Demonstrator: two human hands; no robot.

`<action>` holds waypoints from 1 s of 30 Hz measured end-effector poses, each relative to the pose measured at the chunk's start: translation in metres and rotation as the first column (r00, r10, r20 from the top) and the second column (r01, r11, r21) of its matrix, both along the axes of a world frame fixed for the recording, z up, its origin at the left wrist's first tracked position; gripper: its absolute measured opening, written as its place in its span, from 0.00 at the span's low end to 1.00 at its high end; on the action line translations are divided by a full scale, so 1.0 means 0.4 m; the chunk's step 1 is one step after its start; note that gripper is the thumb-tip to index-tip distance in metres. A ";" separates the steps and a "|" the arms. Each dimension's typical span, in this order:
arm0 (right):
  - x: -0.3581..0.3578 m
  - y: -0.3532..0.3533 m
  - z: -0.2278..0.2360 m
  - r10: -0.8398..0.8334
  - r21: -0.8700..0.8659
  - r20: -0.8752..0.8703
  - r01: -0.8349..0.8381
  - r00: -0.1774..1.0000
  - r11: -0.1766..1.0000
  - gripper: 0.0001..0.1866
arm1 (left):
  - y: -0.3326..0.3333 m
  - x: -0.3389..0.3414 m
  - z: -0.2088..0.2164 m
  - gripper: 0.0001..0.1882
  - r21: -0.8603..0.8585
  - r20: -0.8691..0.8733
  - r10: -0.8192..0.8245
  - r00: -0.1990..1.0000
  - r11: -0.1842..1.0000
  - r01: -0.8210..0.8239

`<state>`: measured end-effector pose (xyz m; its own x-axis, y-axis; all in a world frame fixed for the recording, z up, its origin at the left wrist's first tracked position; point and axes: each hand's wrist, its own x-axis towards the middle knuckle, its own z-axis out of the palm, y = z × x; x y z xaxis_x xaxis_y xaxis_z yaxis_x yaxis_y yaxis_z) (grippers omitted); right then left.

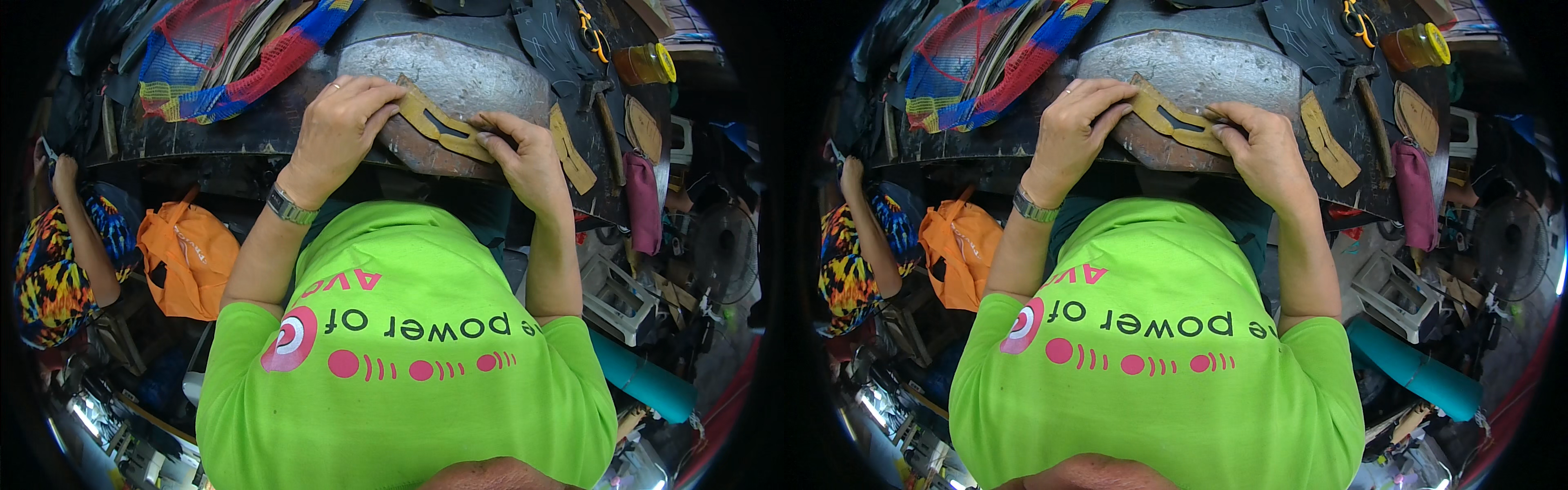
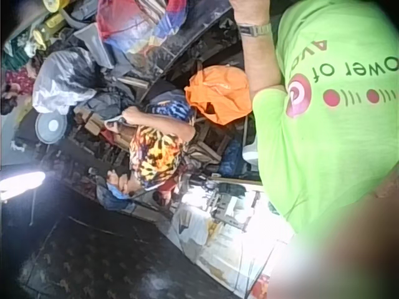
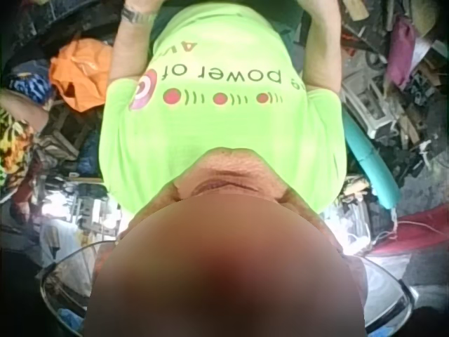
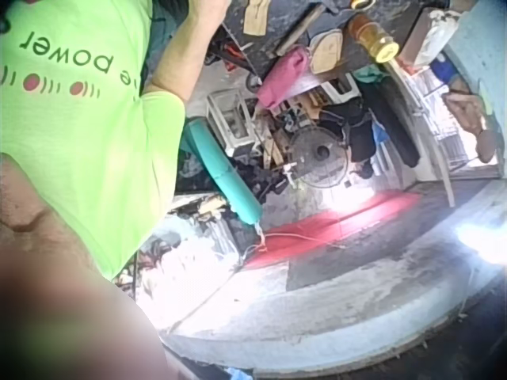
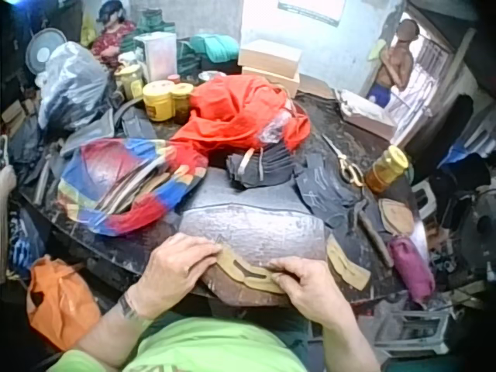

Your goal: The person repeatedly places a tan template on a black sheet of material and uses a green marker to trace its outline. The person then removes the template and repeats the process on a new section of the material.

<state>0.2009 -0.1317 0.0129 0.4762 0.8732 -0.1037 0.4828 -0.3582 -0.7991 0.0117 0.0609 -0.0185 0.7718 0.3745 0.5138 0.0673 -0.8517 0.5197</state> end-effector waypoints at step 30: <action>0.025 0.015 0.017 0.048 -0.051 -0.020 -0.048 0.999 0.998 0.12 | 0.028 0.034 0.049 0.12 0.069 -0.165 -0.117 0.979 0.989 0.130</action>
